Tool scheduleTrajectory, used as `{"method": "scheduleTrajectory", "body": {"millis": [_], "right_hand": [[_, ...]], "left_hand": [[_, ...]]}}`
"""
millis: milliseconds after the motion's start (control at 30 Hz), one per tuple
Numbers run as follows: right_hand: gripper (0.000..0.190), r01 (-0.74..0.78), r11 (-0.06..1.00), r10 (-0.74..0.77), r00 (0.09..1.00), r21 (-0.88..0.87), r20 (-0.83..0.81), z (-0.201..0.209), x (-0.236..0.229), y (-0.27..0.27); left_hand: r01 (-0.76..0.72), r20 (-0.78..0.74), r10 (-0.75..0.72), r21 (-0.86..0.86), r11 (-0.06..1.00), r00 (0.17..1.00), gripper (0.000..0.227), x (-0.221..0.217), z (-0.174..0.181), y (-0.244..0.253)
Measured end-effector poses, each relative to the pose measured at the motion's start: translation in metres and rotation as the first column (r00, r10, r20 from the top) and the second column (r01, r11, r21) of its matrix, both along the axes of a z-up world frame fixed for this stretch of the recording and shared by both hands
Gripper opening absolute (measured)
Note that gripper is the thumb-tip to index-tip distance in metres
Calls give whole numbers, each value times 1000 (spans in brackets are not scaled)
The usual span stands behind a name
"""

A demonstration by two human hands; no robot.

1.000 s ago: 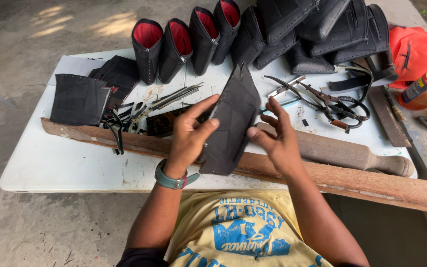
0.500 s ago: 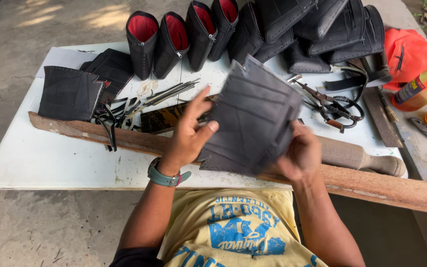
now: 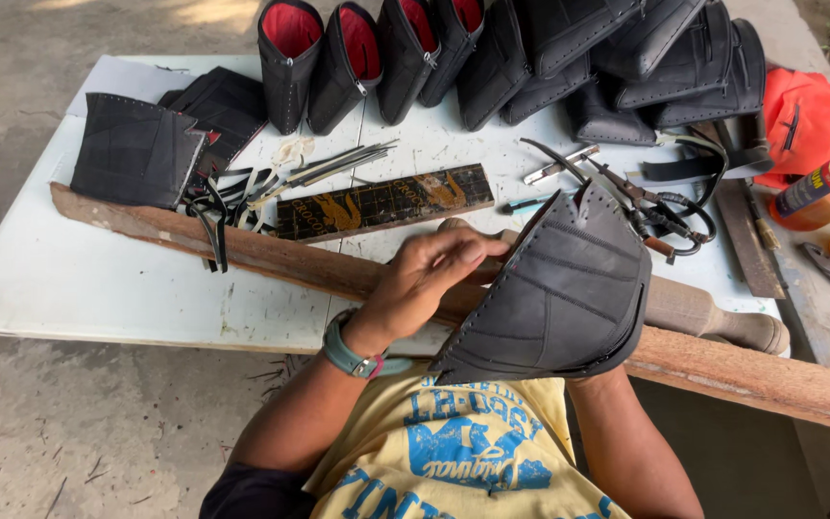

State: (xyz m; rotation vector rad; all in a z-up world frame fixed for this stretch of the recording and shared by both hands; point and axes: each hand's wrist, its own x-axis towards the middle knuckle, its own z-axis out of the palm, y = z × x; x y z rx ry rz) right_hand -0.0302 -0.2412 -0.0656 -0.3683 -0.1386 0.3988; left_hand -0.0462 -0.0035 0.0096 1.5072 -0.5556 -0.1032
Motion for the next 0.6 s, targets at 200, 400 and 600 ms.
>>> {"method": "scheduleTrajectory", "body": {"millis": [200, 400, 600], "right_hand": [[42, 1, 1000, -1, 1000, -14, -13, -5, -8, -1], [39, 2, 1000, -3, 1000, -25, -28, -11, -11, -3], [37, 7, 1000, -8, 999, -24, -50, -21, -10, -6]], "left_hand": [[16, 115, -11, -41, 999, 993, 29, 7, 3, -14], [26, 100, -49, 218, 976, 994, 26, 5, 16, -1], [-36, 74, 24, 154, 987, 997, 19, -4, -18, -7]]}}
